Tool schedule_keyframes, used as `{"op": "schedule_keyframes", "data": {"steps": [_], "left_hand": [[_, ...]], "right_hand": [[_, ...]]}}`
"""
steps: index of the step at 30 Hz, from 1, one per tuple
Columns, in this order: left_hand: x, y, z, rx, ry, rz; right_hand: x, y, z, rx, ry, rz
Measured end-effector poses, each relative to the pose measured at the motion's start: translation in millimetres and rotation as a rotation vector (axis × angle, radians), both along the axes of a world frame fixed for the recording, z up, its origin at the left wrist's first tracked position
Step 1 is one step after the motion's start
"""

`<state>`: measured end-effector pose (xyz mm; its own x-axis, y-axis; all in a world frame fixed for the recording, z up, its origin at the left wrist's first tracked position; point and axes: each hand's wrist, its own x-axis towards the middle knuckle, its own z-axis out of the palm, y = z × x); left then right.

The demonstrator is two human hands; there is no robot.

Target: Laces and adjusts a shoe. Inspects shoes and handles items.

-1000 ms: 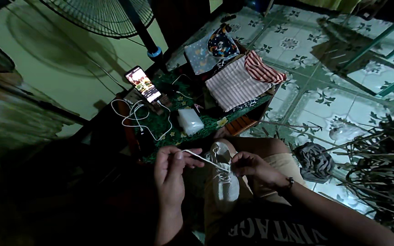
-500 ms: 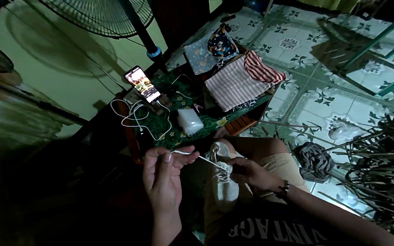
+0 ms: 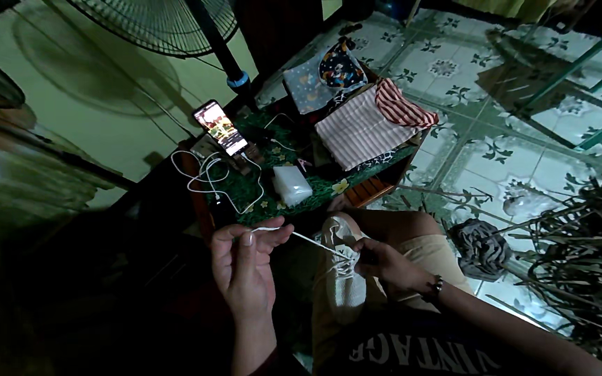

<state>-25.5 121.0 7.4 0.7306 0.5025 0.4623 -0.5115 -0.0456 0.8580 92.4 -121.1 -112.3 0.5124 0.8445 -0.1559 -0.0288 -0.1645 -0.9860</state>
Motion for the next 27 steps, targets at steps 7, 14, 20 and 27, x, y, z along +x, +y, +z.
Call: {"op": "schedule_keyframes", "data": {"steps": [7,14,20,27], "left_hand": [[4.9,19.1,-56.6,0.486,0.583,0.089],[-11.4,-1.5,-72.9,0.694,0.827,-0.208],[-20.6,-26.3,-96.6,0.583,0.904,-0.198],[-26.0,-18.7,-92.5,0.605,0.854,-0.222]], "right_hand": [[0.0,-2.8,-4.4,0.011,0.016,-0.012],[-2.0,-1.6,2.9,-0.007,0.052,-0.006],[-3.0,-1.2,2.5,-0.001,0.05,-0.013],[-3.1,-0.8,3.6,0.012,0.067,-0.01]]}}
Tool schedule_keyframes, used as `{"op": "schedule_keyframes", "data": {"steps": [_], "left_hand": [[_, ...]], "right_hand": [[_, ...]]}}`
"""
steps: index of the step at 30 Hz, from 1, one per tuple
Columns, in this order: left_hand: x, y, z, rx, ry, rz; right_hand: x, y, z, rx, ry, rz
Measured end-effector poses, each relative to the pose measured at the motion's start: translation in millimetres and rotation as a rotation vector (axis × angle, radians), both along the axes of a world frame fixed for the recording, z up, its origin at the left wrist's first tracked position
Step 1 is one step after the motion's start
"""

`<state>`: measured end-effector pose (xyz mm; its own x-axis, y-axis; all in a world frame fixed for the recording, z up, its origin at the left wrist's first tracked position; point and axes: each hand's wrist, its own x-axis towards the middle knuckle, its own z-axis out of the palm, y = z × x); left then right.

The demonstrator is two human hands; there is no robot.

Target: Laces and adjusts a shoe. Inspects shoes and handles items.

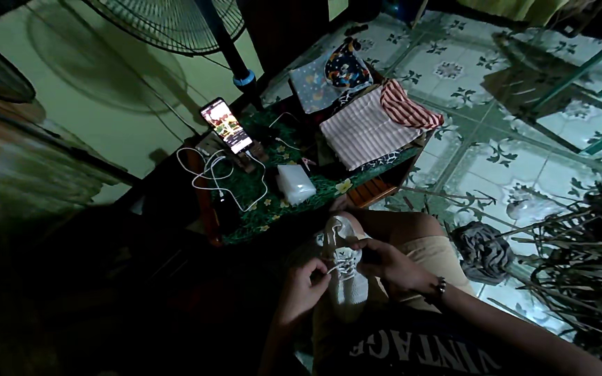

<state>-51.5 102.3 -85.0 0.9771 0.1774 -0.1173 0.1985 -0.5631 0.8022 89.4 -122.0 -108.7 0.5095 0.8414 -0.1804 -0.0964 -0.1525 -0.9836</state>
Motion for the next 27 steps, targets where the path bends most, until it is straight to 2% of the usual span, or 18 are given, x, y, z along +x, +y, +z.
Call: {"op": "schedule_keyframes", "data": {"steps": [4,11,14,17,23,27], "left_hand": [[-9.5,16.6,25.7,-0.06,-0.004,0.054],[-32.2,38.9,63.0,0.16,-0.103,0.062],[-36.9,37.5,73.3,0.167,-0.142,0.052],[-40.4,35.4,83.3,0.187,-0.173,0.02],[-53.2,40.0,100.3,0.317,-0.23,-0.007],[-65.7,48.8,104.9,0.467,-0.175,0.058]], "right_hand": [[-0.5,0.6,0.5,0.008,-0.065,-0.028],[9.1,23.1,22.0,-0.009,-0.476,-0.169],[11.0,42.7,33.1,0.009,-0.703,-0.055],[9.9,62.9,44.5,-0.143,-0.874,0.149],[1.5,89.3,69.5,-0.49,-0.999,0.461],[1.4,92.8,70.3,-0.532,-1.004,0.484]]}}
